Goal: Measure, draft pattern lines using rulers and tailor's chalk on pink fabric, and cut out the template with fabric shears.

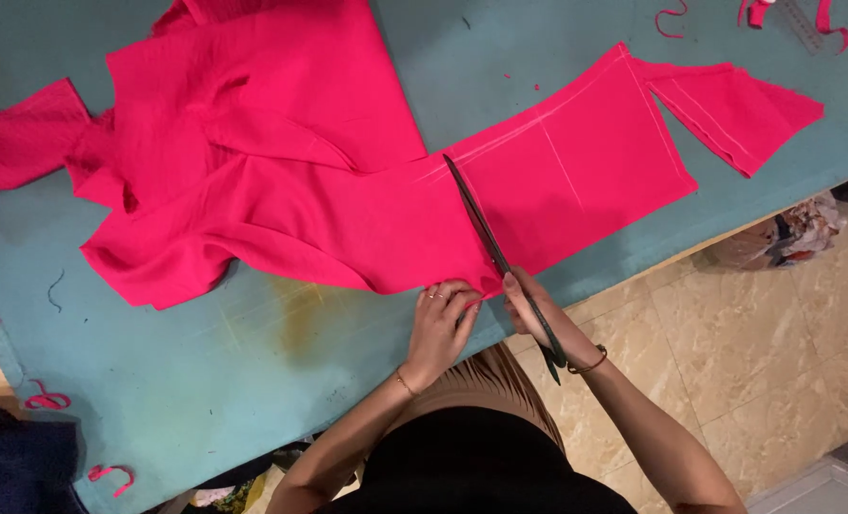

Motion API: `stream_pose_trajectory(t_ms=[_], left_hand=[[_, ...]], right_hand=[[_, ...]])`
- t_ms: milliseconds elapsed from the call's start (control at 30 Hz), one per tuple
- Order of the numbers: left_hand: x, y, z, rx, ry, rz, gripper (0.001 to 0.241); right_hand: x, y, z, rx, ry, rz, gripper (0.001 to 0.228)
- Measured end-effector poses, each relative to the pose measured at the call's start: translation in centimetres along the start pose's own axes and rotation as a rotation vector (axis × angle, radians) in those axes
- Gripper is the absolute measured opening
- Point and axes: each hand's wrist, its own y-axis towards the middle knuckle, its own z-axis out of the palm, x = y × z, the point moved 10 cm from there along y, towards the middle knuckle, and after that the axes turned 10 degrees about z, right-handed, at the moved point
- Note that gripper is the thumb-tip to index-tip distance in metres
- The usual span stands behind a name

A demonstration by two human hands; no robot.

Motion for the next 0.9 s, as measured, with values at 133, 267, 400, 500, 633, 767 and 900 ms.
stream_pose_trajectory(t_ms=[133,267,400,500,633,767,900], left_hand=[[0.2,-0.1,0.2,0.012,-0.021,-0.006,0.012],[0.2,0.0,0.1,0.028,-0.038,-0.02,0.012],[0.3,-0.2,0.1,0.004,-0.03,-0.018,0.012],[0.7,-0.3,0.5,0.024,-0.071,-0.042,0.011],[0.9,-0.3,0.8,0.024,-0.085,-0.05,0.012],[6.6,-2.3,-0.6,-0.241,-0.31,-0.272,0.011],[12.3,-2.9,-7.8,-0.666,-0.531,-0.523,0.013]], right_hand=[[0.7,0.0,0.0,-0.032,-0.028,0.011,0.054],[1.1,0.7,0.1,-0.029,-0.106,-0.051,0.057],[2.1,0.7,0.4,-0.046,-0.143,-0.075,0.059],[2.4,0.2,0.4,-0.073,-0.118,-0.027,0.061],[2.5,-0.3,0.0,-0.092,-0.15,0.004,0.065],[2.5,-0.7,-1.0,-0.028,-0.187,-0.095,0.068],[4.4,-1.5,-5.1,-0.098,-0.293,-0.38,0.061]])
